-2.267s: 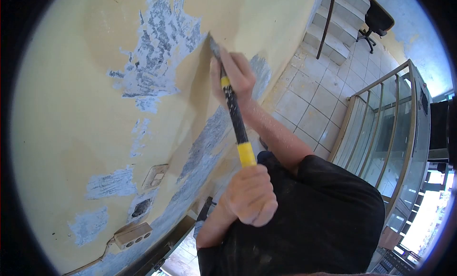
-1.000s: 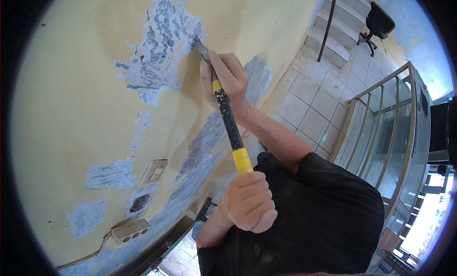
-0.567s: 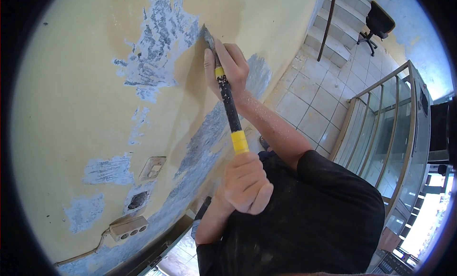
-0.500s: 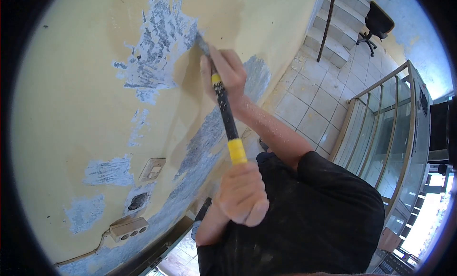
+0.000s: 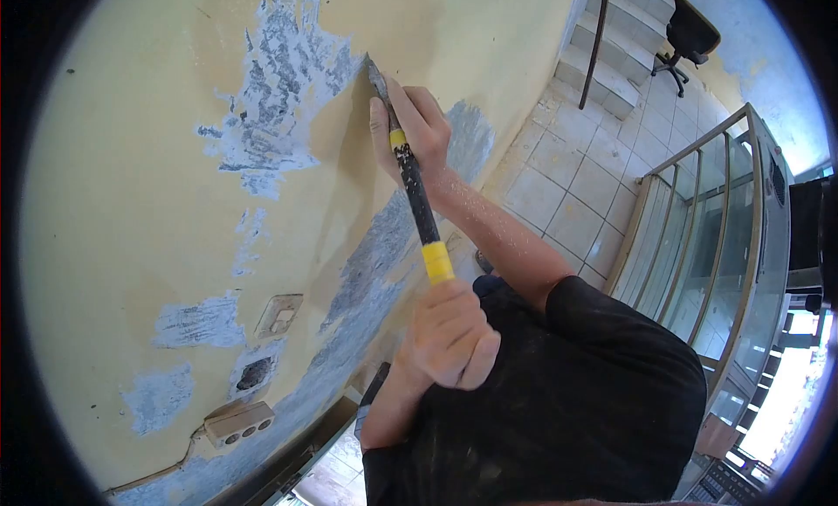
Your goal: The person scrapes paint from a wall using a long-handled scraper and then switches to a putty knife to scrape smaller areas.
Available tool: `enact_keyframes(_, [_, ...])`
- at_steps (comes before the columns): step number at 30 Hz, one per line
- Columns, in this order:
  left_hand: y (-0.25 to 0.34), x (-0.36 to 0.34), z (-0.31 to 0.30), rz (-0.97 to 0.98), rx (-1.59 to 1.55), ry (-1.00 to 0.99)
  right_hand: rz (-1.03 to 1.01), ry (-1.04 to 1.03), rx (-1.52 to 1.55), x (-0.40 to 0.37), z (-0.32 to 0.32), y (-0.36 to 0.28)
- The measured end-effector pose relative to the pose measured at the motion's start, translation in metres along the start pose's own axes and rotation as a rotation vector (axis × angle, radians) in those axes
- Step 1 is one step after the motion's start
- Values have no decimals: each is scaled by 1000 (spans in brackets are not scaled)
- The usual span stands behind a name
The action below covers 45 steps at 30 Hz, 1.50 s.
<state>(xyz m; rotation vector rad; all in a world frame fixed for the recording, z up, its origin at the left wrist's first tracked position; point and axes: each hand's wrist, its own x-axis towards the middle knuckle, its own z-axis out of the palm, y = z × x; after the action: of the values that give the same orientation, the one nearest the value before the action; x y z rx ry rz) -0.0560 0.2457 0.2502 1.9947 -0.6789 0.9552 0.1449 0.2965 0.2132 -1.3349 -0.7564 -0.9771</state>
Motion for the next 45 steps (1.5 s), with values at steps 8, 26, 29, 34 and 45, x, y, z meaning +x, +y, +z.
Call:
enact_keyframes(8, [-12,-1,1,19,27,43,5,49,-34,1,4,11])
enact_keyframes(26, [-50,6,27,-455,-241,46,130,-334,-345,-65,-95,91])
enact_keyframes(29, [-91,-3,45,-656,-207,62,218,-511,-491,-93,-134,120])
enact_keyframes(34, [-122,15,73,-1144,-58,-96,392,-685,-697,-134,-181,164])
enact_keyframes(45, [-175,-132,131,-1428,-284,-384,1039,-525,-934,-265,-244,206])
